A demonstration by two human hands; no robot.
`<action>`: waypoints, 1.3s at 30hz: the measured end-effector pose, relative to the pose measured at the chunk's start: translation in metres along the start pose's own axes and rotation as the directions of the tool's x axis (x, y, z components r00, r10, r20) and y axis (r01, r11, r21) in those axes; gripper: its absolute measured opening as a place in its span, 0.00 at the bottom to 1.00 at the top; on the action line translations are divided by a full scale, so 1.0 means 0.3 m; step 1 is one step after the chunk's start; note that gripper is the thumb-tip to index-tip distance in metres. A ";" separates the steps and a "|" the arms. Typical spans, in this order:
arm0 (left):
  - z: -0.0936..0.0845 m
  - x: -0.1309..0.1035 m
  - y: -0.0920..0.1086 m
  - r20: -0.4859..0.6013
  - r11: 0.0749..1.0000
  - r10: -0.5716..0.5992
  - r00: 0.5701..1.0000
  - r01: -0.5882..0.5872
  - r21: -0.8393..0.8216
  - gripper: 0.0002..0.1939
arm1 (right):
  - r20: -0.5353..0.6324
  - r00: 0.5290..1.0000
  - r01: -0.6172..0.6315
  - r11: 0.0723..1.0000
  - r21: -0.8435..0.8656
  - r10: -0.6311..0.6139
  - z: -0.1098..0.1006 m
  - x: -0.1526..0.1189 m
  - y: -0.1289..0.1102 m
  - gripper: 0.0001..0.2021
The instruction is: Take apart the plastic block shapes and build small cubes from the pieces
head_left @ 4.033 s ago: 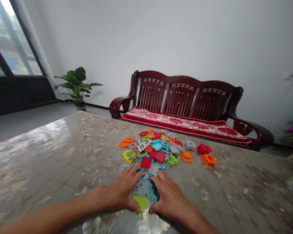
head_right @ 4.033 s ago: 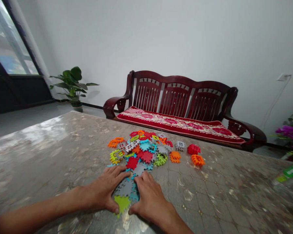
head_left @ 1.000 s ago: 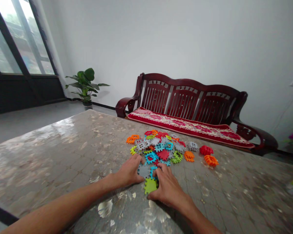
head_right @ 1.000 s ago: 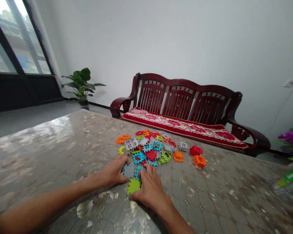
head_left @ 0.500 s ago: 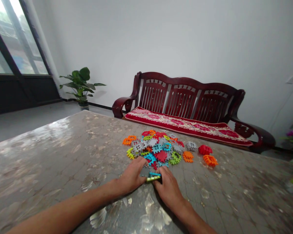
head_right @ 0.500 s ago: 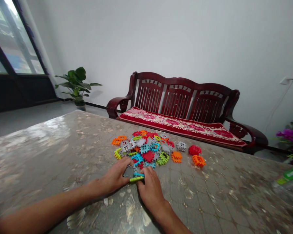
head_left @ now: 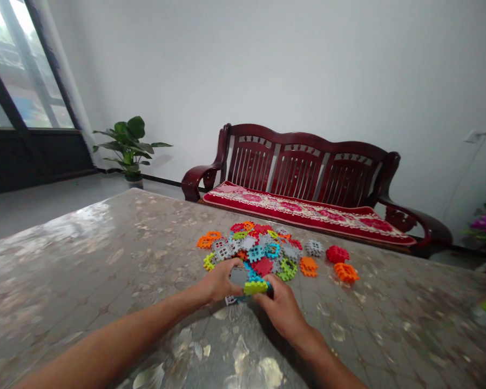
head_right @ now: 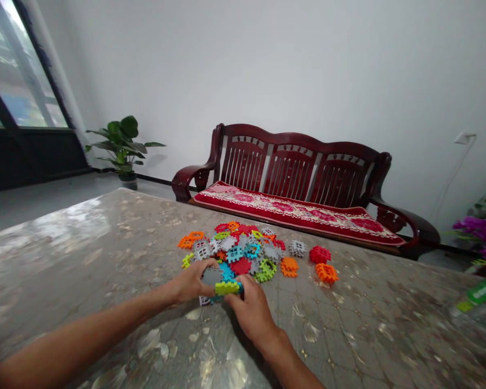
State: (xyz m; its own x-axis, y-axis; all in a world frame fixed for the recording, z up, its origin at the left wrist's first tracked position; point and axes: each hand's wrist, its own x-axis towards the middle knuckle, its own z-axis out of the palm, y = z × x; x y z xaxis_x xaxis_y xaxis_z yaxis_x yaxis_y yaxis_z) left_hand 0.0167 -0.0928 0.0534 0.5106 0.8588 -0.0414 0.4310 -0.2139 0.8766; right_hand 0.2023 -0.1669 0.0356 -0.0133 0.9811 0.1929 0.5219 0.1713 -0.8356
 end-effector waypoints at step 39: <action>-0.181 0.323 -0.238 -0.568 0.965 0.010 0.823 0.140 0.220 0.27 | -0.378 0.898 0.171 0.970 -0.171 -0.225 -0.108 0.201 0.262 0.19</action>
State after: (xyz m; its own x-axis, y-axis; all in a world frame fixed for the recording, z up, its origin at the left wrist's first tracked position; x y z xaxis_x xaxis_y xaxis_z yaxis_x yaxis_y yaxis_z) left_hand -0.0050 0.0309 0.0128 0.0015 0.9690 0.2472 0.6515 -0.1885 0.7349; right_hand 0.2703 -0.0972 -0.0019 0.1935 0.8087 0.5555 0.6499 0.3185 -0.6900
